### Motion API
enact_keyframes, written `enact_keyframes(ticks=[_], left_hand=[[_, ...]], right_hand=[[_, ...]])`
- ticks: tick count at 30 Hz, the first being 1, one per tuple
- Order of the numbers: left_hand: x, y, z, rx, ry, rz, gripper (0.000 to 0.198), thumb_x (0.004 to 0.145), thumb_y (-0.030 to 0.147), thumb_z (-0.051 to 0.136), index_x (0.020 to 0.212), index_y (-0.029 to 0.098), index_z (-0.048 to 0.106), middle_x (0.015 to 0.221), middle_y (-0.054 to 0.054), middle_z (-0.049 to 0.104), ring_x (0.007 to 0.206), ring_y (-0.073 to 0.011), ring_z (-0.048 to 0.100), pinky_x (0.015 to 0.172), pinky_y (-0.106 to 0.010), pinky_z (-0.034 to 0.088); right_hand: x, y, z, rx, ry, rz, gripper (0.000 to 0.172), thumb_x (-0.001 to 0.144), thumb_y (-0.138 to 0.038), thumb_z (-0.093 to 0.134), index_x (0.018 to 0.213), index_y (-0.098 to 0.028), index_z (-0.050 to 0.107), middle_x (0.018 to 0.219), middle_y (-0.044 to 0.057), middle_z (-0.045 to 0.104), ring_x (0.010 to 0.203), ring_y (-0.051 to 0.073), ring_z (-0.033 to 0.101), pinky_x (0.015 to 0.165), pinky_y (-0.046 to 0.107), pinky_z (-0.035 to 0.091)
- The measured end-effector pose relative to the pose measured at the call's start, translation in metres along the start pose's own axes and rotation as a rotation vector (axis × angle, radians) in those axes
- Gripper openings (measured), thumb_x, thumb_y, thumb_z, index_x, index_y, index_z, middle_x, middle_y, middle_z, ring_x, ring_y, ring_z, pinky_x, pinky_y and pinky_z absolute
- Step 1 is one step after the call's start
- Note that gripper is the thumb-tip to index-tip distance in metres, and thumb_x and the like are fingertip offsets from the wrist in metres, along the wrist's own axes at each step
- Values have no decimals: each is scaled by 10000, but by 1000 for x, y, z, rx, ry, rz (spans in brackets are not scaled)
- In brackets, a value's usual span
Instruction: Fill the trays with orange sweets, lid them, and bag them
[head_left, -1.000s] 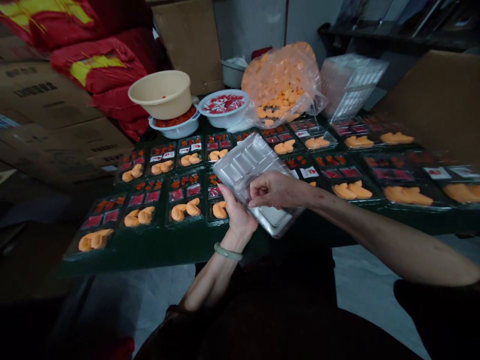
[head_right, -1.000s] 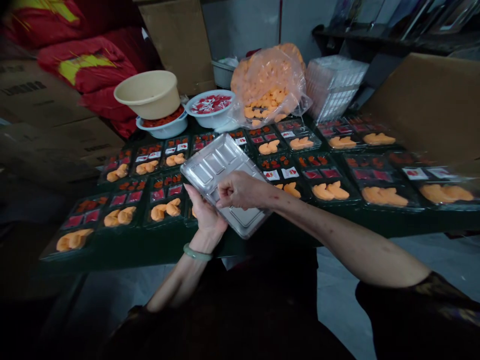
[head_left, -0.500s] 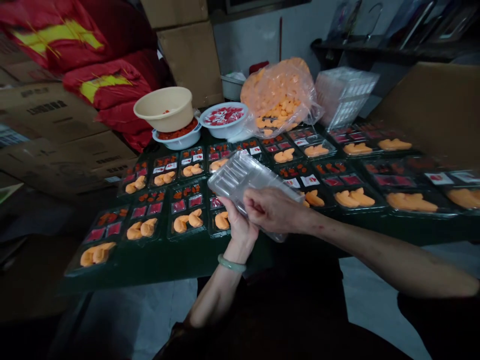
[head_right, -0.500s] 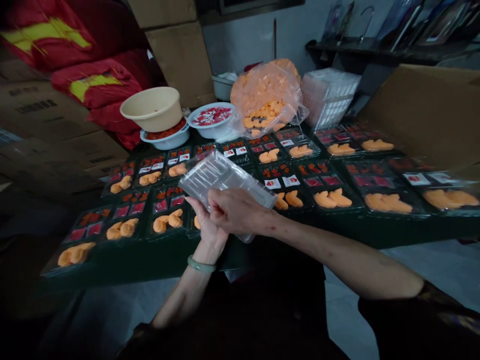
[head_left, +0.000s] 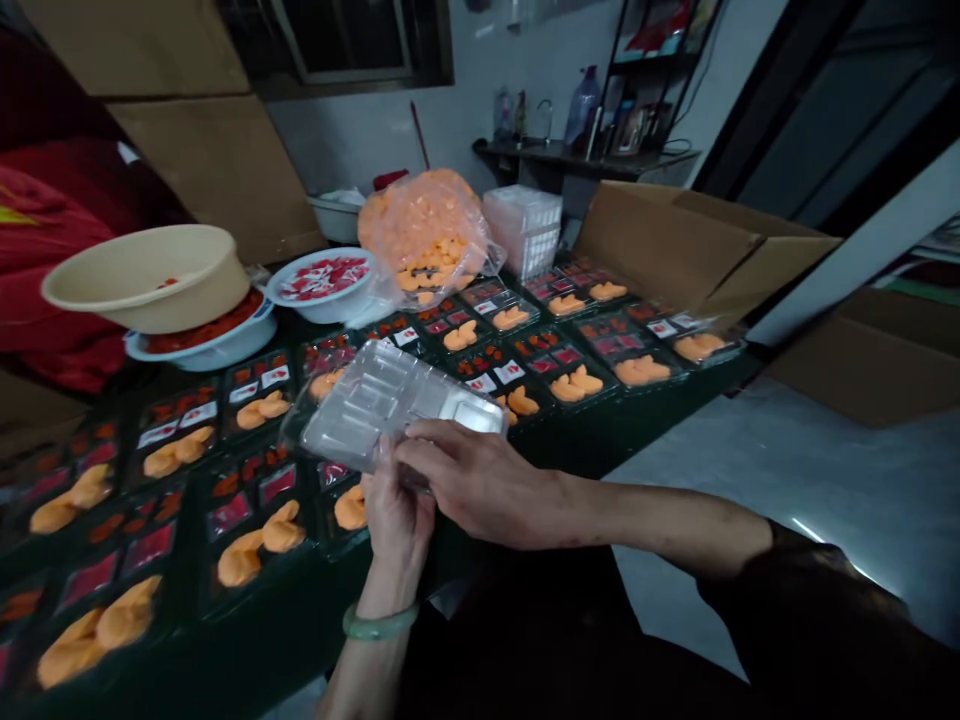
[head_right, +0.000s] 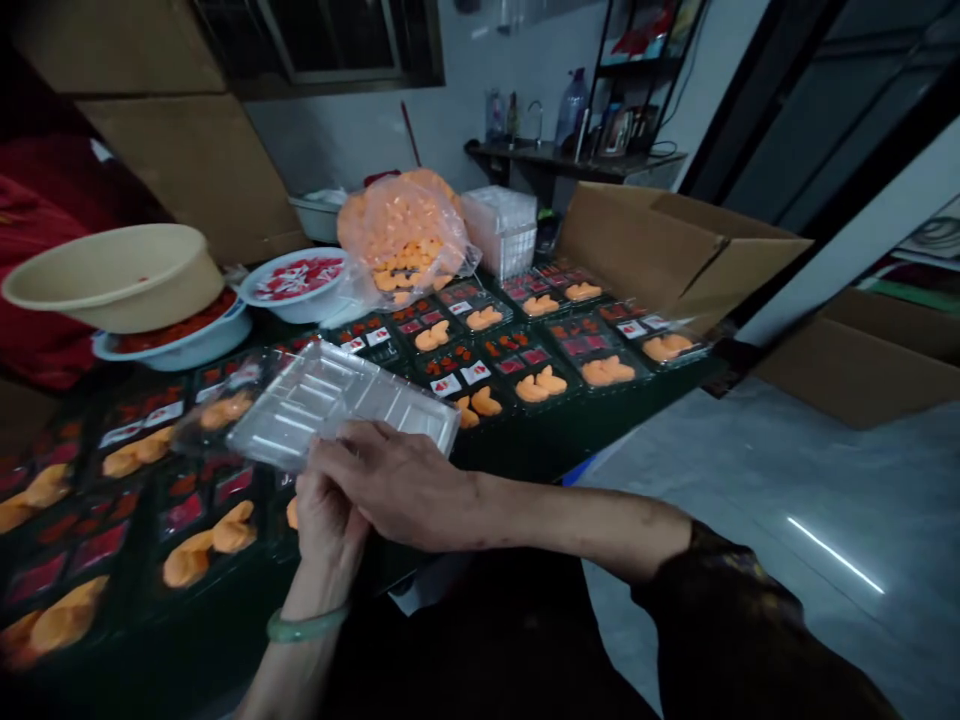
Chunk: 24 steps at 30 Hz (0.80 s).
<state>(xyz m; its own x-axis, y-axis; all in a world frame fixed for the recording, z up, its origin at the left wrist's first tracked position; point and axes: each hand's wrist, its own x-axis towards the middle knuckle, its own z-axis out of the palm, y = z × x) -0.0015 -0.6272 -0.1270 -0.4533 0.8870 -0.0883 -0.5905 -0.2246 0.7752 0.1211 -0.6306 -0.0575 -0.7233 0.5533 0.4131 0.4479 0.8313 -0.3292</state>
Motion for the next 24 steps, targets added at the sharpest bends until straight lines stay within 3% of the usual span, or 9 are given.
enact_keyframes(ticks=[4, 6, 8, 11, 14, 17, 20, 24], left_hand=[[3, 7, 8, -60, 82, 17, 240, 729, 267, 698, 952, 186, 660, 904, -10, 688, 774, -129, 638, 733, -264, 545], [8, 16, 4, -26, 102, 55, 235, 739, 229, 686, 970, 185, 666, 938, -11, 689, 806, -135, 638, 750, -279, 553], [13, 25, -4, 17, 124, 78, 215, 742, 196, 679, 956, 177, 674, 934, -3, 690, 798, -126, 636, 749, -270, 558], [17, 36, -16, 73, 164, 64, 168, 751, 182, 667, 918, 174, 685, 891, 11, 693, 750, -113, 633, 708, -244, 568], [17, 44, -22, 102, 199, 31, 129, 781, 181, 632, 895, 178, 692, 858, 18, 692, 708, -108, 629, 647, -232, 576], [15, 46, -20, 109, 226, -1, 134, 804, 170, 599, 900, 170, 693, 852, 16, 691, 705, -104, 631, 632, -218, 576], [13, 45, -16, 102, 227, -40, 154, 824, 176, 574, 926, 159, 688, 842, 8, 692, 720, -112, 637, 685, -240, 579], [13, 41, -12, 70, 245, -96, 144, 832, 182, 568, 905, 138, 683, 813, 0, 690, 708, -113, 639, 776, -276, 568]], right_hand=[[-21, 39, -58, 125, 360, 265, 293, 833, -98, 437, 1108, -181, 499, 928, 29, 631, 796, 140, 616, 703, 271, 498], [-35, 80, -82, 252, 465, 449, 375, 818, -132, 485, 1188, -193, 471, 731, -23, 591, 598, 111, 577, 567, 241, 474], [-52, 130, -94, 414, 495, 603, 511, 790, -150, 531, 1285, -200, 415, 594, -63, 518, 471, 100, 499, 448, 218, 404], [-79, 200, -84, 471, 510, 912, 564, 768, -128, 522, 1320, -129, 412, 521, -75, 451, 414, 84, 419, 397, 197, 322], [-97, 241, -60, 320, 410, 1151, 513, 769, -110, 483, 1282, -102, 477, 563, -46, 510, 431, 82, 429, 423, 199, 342], [-102, 257, -42, 221, 366, 1190, 477, 755, -129, 517, 1231, -119, 544, 666, 2, 603, 534, 117, 527, 522, 226, 425], [-98, 262, -35, 118, 344, 1203, 471, 726, -143, 566, 1196, -162, 583, 871, 56, 666, 795, 188, 615, 727, 280, 474], [-91, 266, -30, 18, 349, 1228, 449, 694, -143, 599, 1142, -175, 613, 1098, 117, 638, 1057, 271, 567, 930, 381, 408]])
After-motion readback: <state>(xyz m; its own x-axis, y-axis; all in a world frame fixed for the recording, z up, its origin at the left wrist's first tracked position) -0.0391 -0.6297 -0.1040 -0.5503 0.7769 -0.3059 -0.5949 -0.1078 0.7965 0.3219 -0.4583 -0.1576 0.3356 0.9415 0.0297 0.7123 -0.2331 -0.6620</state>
